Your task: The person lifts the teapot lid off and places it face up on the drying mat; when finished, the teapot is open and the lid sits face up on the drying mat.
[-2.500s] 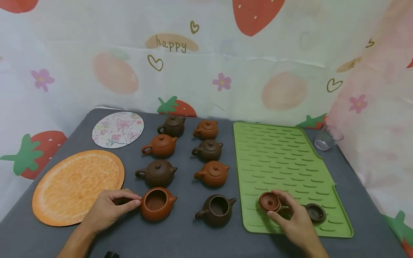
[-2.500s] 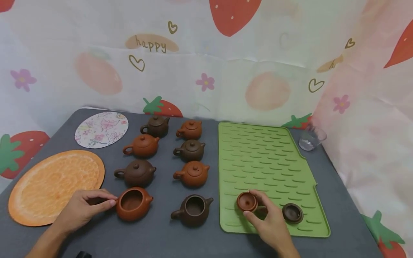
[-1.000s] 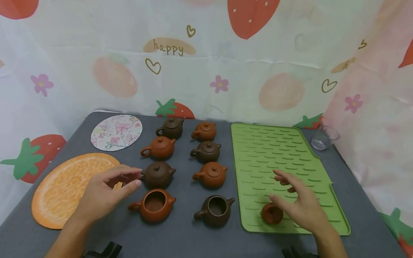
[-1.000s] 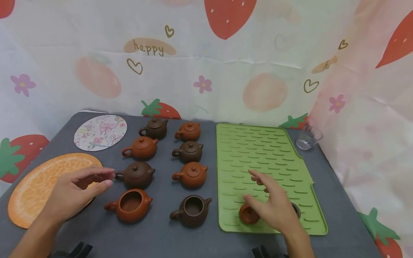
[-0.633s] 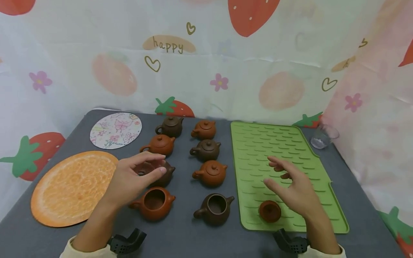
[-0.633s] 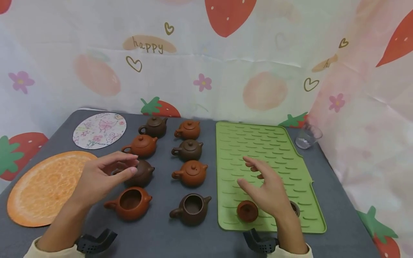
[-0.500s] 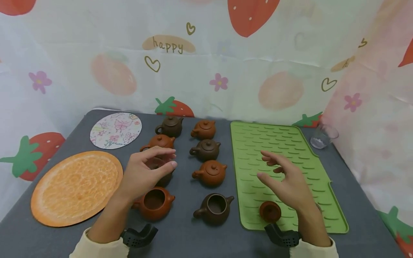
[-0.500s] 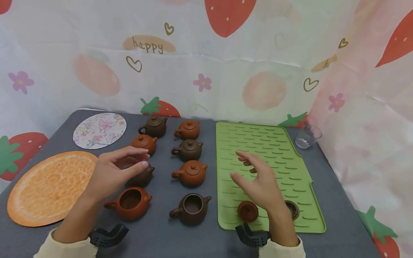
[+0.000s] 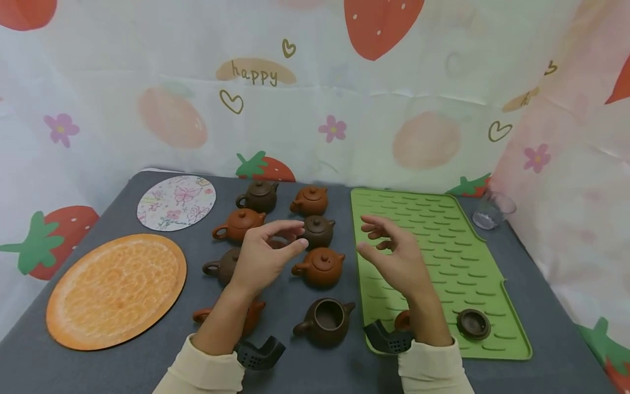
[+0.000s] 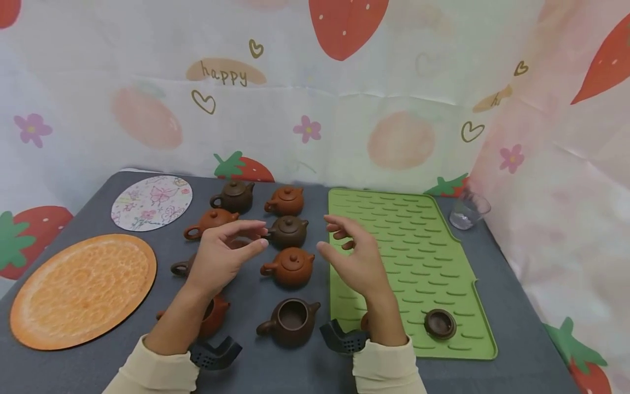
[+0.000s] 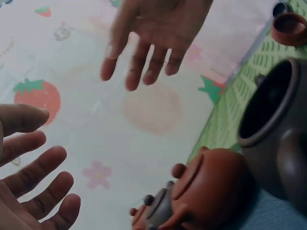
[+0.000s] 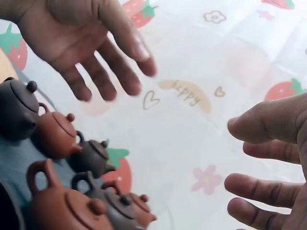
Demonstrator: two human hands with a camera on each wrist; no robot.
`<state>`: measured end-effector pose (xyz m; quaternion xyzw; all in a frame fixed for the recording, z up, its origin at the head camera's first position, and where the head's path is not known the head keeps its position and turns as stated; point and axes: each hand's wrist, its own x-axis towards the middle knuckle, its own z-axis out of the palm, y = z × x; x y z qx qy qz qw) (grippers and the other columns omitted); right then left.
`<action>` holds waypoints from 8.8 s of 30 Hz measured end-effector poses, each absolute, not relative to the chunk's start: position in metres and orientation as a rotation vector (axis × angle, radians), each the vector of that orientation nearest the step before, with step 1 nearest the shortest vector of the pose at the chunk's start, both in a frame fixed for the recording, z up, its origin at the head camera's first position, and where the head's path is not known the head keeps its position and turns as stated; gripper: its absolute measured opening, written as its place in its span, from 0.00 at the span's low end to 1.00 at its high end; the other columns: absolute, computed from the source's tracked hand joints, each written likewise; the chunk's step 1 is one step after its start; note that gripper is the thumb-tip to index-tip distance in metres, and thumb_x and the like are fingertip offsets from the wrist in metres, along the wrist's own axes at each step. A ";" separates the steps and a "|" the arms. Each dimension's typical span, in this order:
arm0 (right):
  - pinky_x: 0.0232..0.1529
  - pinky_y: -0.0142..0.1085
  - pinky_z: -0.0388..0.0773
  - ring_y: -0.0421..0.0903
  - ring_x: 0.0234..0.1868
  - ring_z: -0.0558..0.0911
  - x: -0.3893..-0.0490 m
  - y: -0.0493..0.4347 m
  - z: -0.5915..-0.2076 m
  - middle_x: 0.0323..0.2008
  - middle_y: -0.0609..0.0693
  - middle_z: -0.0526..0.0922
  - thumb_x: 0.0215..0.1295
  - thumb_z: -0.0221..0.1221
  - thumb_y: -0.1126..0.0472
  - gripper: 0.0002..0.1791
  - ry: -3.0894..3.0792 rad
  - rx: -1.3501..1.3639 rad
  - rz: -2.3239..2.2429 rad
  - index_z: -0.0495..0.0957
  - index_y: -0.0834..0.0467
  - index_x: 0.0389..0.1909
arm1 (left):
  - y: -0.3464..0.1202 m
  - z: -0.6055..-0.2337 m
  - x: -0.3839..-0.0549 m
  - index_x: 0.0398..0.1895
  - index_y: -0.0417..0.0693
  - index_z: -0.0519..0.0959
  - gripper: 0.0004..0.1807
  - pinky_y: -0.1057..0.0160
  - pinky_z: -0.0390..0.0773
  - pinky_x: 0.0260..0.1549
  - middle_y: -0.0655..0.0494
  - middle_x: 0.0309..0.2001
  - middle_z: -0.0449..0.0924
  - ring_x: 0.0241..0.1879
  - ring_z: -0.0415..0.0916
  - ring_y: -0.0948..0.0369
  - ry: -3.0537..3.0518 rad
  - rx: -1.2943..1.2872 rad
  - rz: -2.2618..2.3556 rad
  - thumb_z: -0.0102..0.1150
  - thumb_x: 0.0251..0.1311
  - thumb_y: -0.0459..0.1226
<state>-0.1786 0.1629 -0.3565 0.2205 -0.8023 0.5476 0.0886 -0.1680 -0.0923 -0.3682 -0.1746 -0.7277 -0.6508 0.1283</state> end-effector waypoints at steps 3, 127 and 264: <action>0.43 0.44 0.71 0.50 0.47 0.75 -0.185 0.155 -0.365 0.48 0.54 0.79 0.64 0.63 0.65 0.22 -2.375 0.636 1.682 0.76 0.57 0.59 | -0.088 -0.372 -0.172 0.48 0.40 0.83 0.15 0.58 0.78 0.34 0.44 0.41 0.82 0.39 0.76 0.55 -2.140 -0.464 -1.906 0.67 0.57 0.29; 0.41 0.35 0.77 0.49 0.45 0.79 -0.159 0.180 -0.336 0.46 0.58 0.78 0.61 0.59 0.78 0.23 -2.135 0.672 2.022 0.70 0.66 0.58 | -0.077 -0.404 -0.188 0.27 0.51 0.86 0.02 0.55 0.74 0.33 0.56 0.33 0.79 0.35 0.73 0.55 -2.905 0.095 -1.430 0.70 0.56 0.37; 0.45 0.45 0.73 0.47 0.44 0.76 -0.188 0.056 -0.354 0.46 0.50 0.78 0.62 0.65 0.62 0.22 -2.503 0.870 1.832 0.76 0.52 0.58 | -0.235 -0.410 -0.156 0.53 0.34 0.80 0.18 0.72 0.76 0.38 0.40 0.42 0.82 0.42 0.78 0.67 -2.318 -0.269 -1.610 0.65 0.59 0.30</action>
